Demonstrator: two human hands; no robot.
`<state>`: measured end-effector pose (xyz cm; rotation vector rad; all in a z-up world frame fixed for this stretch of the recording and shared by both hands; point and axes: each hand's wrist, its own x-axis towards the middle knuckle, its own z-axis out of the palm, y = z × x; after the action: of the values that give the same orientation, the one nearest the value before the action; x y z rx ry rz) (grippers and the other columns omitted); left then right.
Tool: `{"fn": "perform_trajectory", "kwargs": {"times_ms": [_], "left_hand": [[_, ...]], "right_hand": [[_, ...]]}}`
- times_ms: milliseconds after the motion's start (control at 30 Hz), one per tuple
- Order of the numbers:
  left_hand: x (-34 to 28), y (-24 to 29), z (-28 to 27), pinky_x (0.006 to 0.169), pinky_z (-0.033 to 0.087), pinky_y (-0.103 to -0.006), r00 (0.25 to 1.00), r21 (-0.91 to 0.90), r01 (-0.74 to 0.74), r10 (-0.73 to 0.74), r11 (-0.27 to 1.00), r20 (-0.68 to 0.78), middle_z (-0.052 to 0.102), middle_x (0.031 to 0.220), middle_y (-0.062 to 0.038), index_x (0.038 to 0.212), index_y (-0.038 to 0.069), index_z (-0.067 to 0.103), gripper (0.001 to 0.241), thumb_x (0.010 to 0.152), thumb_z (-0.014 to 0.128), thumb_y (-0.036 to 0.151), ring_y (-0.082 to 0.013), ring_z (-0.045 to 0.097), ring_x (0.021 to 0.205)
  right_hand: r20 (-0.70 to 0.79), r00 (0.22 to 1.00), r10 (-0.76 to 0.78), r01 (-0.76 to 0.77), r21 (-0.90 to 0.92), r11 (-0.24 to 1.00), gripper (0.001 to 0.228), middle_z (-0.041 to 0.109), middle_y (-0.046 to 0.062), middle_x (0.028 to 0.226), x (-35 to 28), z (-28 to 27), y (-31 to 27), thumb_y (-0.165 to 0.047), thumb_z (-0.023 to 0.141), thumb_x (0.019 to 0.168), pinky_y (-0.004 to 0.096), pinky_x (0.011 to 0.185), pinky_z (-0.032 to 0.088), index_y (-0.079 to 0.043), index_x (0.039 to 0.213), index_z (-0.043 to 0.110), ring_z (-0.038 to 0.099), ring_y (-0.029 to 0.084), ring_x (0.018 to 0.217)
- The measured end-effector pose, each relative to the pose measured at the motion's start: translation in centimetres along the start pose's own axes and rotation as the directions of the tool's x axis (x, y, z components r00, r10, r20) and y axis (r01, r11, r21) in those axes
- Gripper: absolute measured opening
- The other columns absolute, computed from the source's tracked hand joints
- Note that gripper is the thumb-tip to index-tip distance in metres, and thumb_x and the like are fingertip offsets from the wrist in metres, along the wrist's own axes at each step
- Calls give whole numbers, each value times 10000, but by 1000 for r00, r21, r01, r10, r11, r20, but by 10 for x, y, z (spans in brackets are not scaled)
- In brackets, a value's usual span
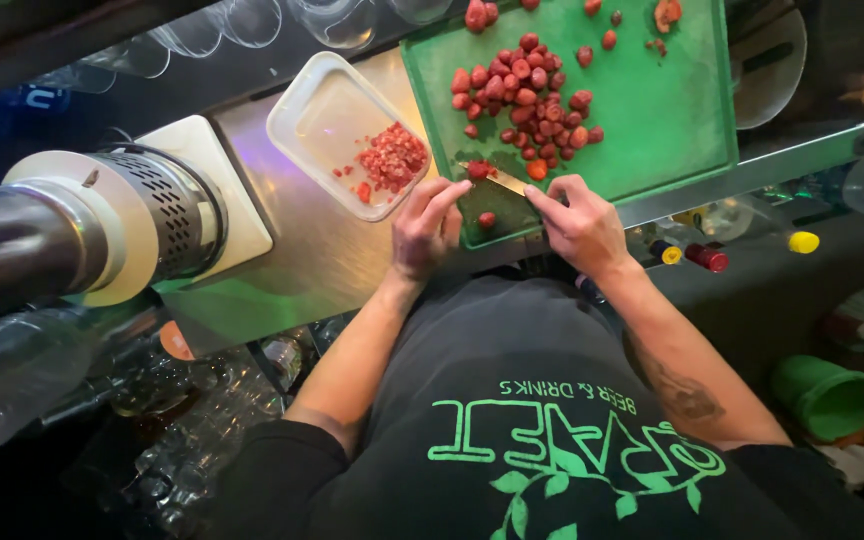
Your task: Chopping small red fruits on a cutting board and scraping them into a container
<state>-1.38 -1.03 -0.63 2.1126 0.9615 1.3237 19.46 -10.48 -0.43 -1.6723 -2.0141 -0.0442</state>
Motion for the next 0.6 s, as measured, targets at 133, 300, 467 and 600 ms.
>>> {"fn": "perform_trajectory", "kwargs": {"times_ms": [133,300,467,600], "left_hand": [[-6,1,-8,655,533,-290,1000,17,7,-7,1000,5,623,856,-22,970,149,696,259,759,612,23,-193,639,725],[-1,10,-23,541,509,-270,988,-25,57,-53,998,143,561,663,48,873,200,693,138,750,682,138,-140,603,586],[-16,-2,-19,511,497,-263,981,-26,-50,55,998,188,518,594,29,778,192,665,44,805,651,223,-163,562,522],[-18,-6,-21,510,484,-258,978,17,-71,66,997,199,493,582,32,737,192,632,132,842,610,268,-160,549,505]], "right_hand": [[-34,999,-15,15,-3,1000,244,514,31,876,10,-8,-8,-124,597,834,283,601,510,-135,1068,668,578,176,671],[-92,995,31,-6,260,966,230,579,55,878,64,-28,-41,-142,636,856,300,622,524,-56,1066,669,618,210,723],[58,988,144,-151,587,796,158,629,78,747,91,9,-49,-142,643,858,351,586,509,-66,992,682,639,268,681],[369,897,242,-436,653,619,152,633,117,594,91,6,-47,-126,576,861,387,573,482,-57,936,689,630,258,597]]}}
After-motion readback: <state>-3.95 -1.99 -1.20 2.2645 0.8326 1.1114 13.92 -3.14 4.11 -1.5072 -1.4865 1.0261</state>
